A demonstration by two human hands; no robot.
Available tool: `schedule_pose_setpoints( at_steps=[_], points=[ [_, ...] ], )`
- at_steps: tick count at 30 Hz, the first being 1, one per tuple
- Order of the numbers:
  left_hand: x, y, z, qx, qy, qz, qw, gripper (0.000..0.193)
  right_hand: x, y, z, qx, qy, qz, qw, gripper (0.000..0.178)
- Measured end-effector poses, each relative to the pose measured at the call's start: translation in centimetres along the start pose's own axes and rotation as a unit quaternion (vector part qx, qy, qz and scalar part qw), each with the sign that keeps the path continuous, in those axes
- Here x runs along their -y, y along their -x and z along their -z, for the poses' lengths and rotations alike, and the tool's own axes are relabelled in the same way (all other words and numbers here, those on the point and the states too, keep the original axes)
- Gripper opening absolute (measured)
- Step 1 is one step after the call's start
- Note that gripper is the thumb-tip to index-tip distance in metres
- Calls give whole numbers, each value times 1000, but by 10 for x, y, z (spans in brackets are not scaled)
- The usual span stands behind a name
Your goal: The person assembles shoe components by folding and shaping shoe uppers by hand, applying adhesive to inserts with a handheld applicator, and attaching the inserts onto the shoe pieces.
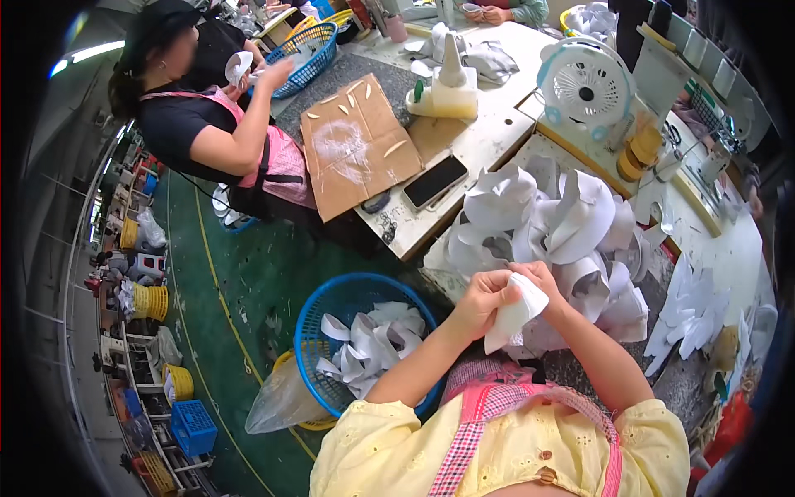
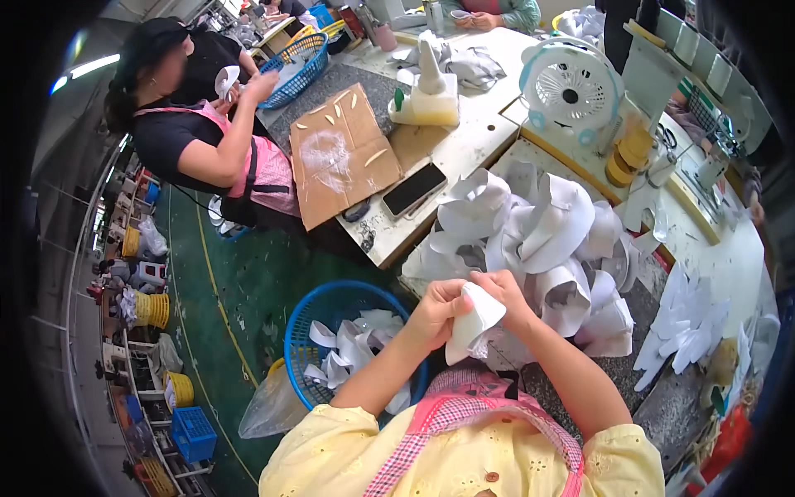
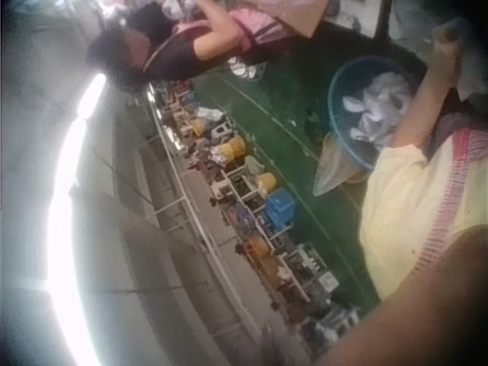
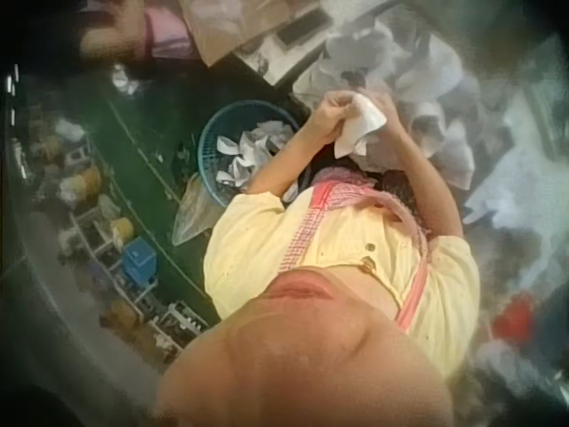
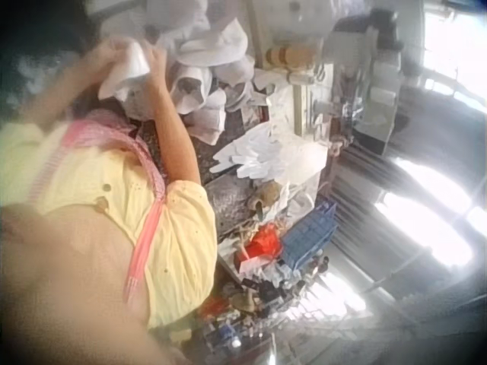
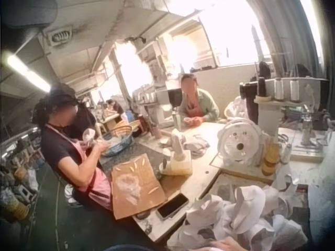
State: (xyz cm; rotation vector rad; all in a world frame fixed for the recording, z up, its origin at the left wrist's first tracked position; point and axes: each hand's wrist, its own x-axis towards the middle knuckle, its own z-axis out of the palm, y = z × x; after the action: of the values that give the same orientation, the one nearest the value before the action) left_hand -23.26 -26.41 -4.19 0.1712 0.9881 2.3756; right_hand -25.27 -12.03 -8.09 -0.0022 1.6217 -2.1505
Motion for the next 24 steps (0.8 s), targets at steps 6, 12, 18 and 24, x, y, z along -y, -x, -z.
schedule_pose_setpoints(
  at_steps=[6, 12, 18, 24],
  points=[
    [-18, -7, 9, -107, 65, -36, 991, 24, -9, -12, 22, -5, -57, -32, 998, 39],
    [-174, -38, 67, -215, -21, -381, 899, 42, 0, 15, 15, 65, 11, -70, 995, 43],
    [-200, -58, 140, -259, 64, -369, 890, 35, -28, 45, 16, 67, 41, -118, 990, 35],
    [-175, -79, 154, -269, 109, -314, 904, 25, -35, 63, 25, 38, 43, -132, 990, 30]
  ],
)
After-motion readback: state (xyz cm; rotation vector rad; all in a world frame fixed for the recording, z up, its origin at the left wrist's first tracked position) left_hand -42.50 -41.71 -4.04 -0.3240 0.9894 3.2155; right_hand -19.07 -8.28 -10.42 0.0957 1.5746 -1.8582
